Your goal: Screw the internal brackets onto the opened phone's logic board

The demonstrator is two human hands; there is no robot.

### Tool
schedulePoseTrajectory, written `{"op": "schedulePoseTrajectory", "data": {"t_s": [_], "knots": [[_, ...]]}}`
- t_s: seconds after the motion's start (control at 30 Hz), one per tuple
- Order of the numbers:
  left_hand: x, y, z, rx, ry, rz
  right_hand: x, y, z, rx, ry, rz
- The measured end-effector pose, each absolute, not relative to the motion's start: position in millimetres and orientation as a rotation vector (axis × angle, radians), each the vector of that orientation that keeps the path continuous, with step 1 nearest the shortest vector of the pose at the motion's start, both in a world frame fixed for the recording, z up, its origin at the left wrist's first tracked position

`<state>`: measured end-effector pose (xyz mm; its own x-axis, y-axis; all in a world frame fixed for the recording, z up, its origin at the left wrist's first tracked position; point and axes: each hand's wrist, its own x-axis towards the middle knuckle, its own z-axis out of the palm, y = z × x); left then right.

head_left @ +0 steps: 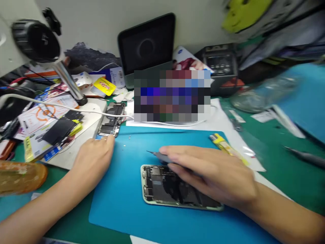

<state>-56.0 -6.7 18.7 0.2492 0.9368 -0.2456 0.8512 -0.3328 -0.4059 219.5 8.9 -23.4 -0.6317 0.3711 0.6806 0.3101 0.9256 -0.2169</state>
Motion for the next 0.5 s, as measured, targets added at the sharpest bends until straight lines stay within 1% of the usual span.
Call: {"op": "schedulePoseTrajectory", "data": {"t_s": [0.17,0.5], "knots": [[-66,-4,14,-2.283,-1.654,0.606,219,8,-19,-0.297,-2.223,0.110],[-80,-2,8,-2.257,-1.670,0.526,212,7,-8,-0.224,-2.181,0.011]]}}
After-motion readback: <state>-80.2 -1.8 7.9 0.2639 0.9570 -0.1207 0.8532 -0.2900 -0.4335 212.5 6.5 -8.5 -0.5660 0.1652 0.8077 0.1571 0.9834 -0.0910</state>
